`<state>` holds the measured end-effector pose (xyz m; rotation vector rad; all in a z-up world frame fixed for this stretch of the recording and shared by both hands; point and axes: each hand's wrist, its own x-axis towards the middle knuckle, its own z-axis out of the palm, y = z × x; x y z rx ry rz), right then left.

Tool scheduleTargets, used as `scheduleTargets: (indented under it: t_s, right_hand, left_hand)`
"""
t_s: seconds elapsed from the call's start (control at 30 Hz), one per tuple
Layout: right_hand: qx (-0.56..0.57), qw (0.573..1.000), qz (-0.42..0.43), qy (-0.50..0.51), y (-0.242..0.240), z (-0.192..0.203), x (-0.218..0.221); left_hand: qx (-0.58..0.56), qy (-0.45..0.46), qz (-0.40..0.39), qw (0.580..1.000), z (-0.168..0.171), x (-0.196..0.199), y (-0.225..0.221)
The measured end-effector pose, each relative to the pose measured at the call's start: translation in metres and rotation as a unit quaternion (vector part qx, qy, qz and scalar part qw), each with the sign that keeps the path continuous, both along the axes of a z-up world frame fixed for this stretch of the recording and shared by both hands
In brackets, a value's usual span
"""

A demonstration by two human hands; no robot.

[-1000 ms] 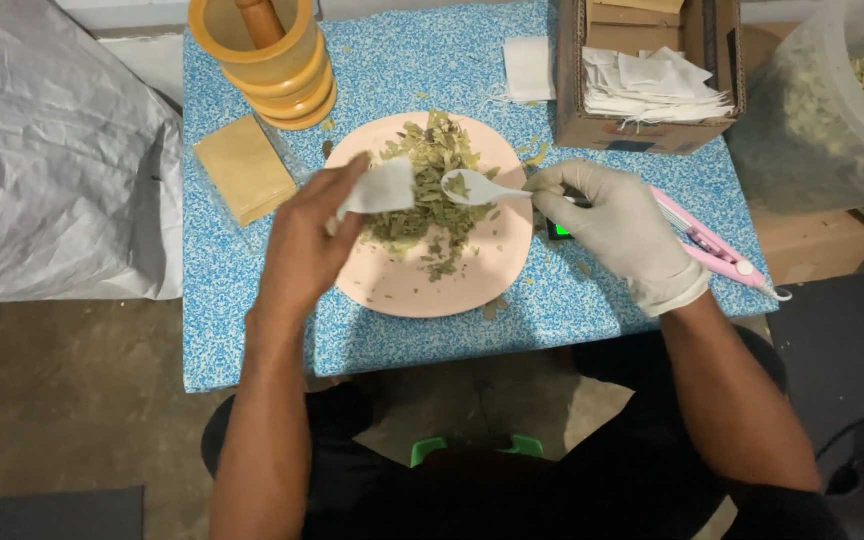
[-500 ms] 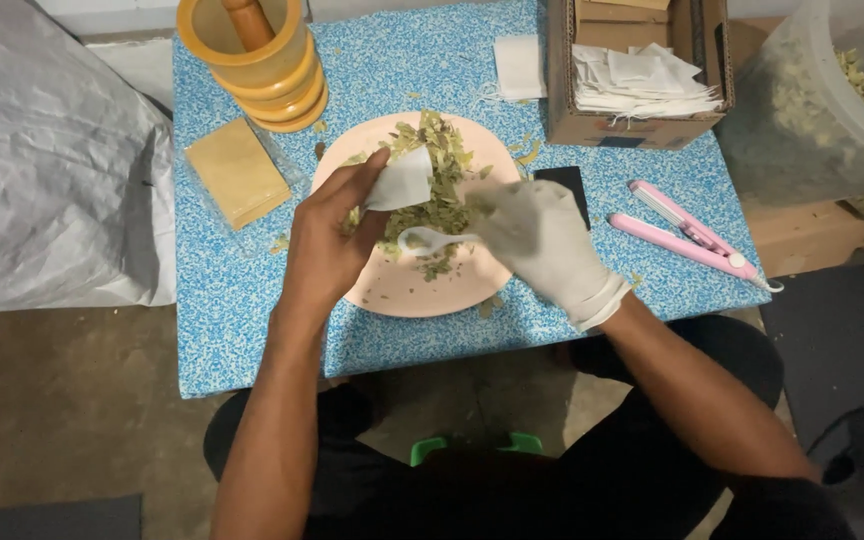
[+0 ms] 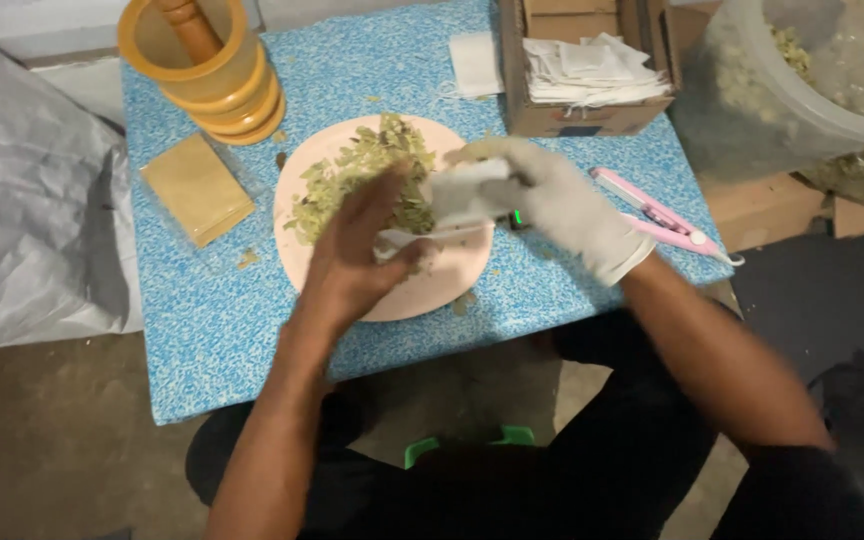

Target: Packaging dried tea leaves into small paper filters and sealing them using a hair straightener as a heat sealer.

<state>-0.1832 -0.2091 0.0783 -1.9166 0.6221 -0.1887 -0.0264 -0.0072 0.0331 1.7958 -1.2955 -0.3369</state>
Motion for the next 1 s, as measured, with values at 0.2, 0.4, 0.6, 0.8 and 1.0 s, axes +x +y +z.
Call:
scheduleTargets:
  t_s: [0.2, 0.4, 0.6, 0.8, 1.0]
  right_hand:
    - [-0.018, 0.994, -0.091, 0.057, -0.057, -0.007, -0.036]
    - [0.017, 0.992, -0.113, 0.060, -0.104, -0.089, -0.036]
    - [-0.011, 0.981, -0.136, 0.136, -0.110, -0.087, -0.035]
    - [-0.264, 0.935, -0.052, 0.231, -0.099, -0.051, -0.036]
    - [-0.408, 0.905, -0.033, 0.120, -0.100, -0.020, -0.055]
  left_hand:
    - [-0.041, -0.038, 0.082, 0.995, 0.013, 0.021, 0.024]
    - [-0.082, -0.061, 0.105, 0.989, 0.006, 0.031, 0.030]
    - [-0.051, -0.075, 0.091, 0.992, -0.006, 0.034, 0.025]
    - [-0.047, -0.089, 0.089, 0.991, -0.007, 0.036, 0.025]
    - [-0.020, -0.126, 0.061, 0.990, -0.010, 0.041, 0.029]
